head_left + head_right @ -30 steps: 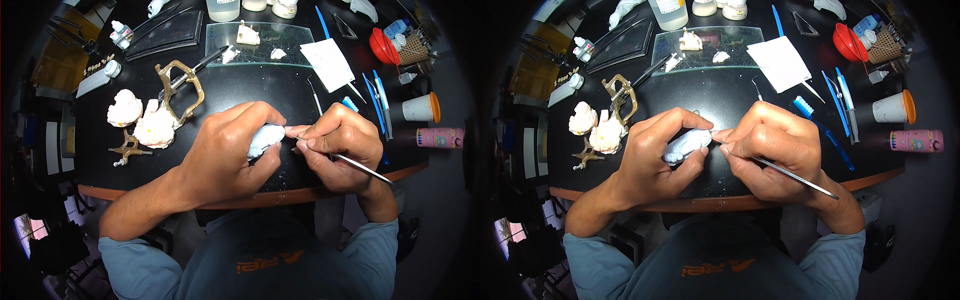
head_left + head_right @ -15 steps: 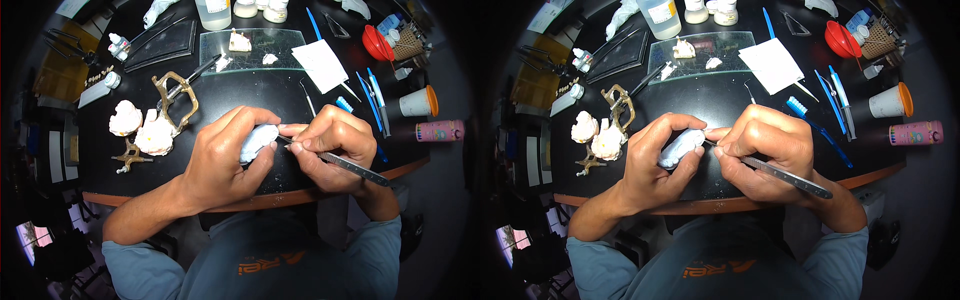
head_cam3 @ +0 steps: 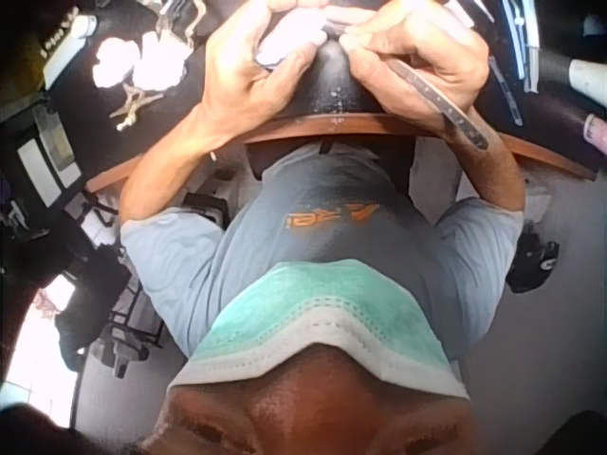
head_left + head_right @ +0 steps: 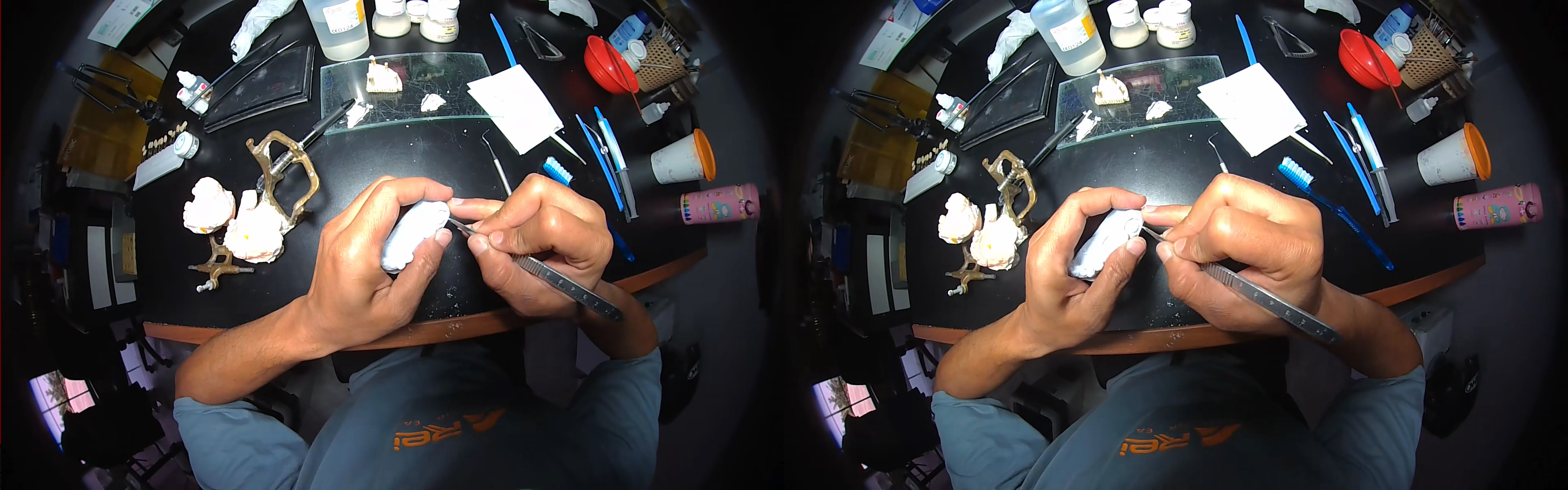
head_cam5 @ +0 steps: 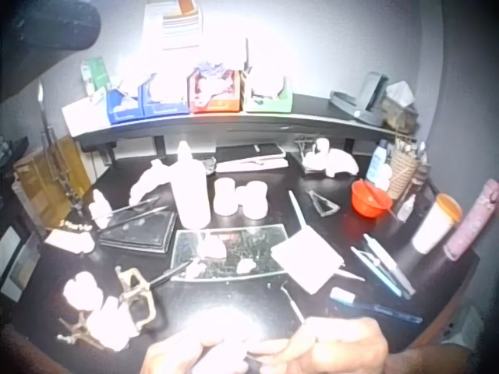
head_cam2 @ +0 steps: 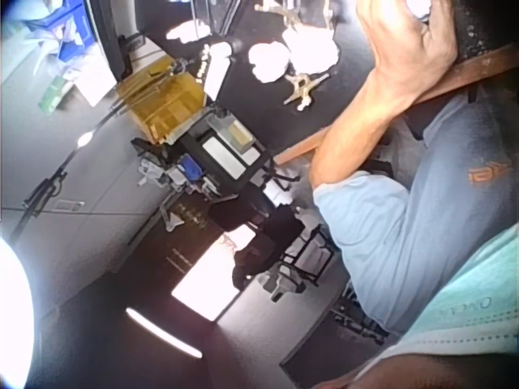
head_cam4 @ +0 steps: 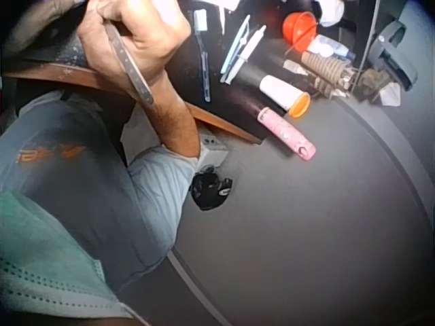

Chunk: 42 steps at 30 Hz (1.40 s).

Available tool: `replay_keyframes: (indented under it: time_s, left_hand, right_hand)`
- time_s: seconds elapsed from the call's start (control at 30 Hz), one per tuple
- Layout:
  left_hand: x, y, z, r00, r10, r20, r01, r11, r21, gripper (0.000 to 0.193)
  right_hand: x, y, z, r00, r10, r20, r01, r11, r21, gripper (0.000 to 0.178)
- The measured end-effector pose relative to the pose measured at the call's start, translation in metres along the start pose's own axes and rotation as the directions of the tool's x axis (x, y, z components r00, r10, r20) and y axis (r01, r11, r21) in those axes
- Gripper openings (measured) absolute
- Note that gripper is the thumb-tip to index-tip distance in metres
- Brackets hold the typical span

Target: Sculpting and cleaning a dental mold using a small metal tool and a brush on a laboratory bench.

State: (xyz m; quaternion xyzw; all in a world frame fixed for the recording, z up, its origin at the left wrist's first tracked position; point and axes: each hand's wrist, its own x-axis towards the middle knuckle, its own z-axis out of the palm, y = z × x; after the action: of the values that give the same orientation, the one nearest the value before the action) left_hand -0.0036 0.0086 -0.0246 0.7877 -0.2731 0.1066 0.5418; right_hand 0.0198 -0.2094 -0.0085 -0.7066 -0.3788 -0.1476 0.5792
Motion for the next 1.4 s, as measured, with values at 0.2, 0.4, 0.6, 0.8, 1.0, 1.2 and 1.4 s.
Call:
replay_keyframes:
  time_s: [0.2,0.4,0.6,0.8,1.0,1.2,1.4]
  left_hand:
    - [0.0003,0.0055,0.0019,0.993,-0.112,-0.033,0.108,0.990,-0.085,0.030]
    - [-0.0013,0.0051,0.0043,0.989,-0.137,-0.051,0.127,0.978,-0.164,0.032]
    - [0.0007,0.0033,0.0040,0.996,-0.071,-0.053,0.064,0.991,-0.118,0.036]
    - [0.0015,0.0072,0.0027,0.994,-0.103,-0.035,0.096,0.984,-0.150,0.039]
    - [-0.0003,0.0043,0.0024,0.995,-0.099,-0.024,0.094,0.983,-0.158,0.039]
    - [0.0009,0.0038,0.0026,0.996,-0.071,-0.044,0.065,0.988,-0.139,0.038]
    - [0.0023,0.0053,0.0019,0.996,-0.073,-0.045,0.068,0.990,-0.120,0.038]
  right_hand:
    - [-0.0013,-0.0007,0.0022,1.000,-0.027,-0.013,0.027,0.999,-0.030,0.016]
    - [-0.0028,-0.0008,0.0039,0.999,-0.042,-0.023,0.041,0.999,-0.024,0.018]
    - [-0.0020,-0.0034,0.0021,0.999,-0.047,-0.008,0.047,0.998,-0.040,0.019]
    - [-0.0020,-0.0039,-0.0010,0.996,-0.082,0.027,0.083,0.996,-0.045,0.017]
    - [-0.0036,-0.0023,0.0000,0.997,-0.070,-0.037,0.069,0.997,-0.029,0.019]
    - [-0.0029,-0.0020,-0.0005,0.997,-0.073,-0.019,0.072,0.997,-0.041,0.019]
    - [-0.0029,-0.0035,-0.0006,0.998,-0.059,0.002,0.059,0.998,-0.038,0.018]
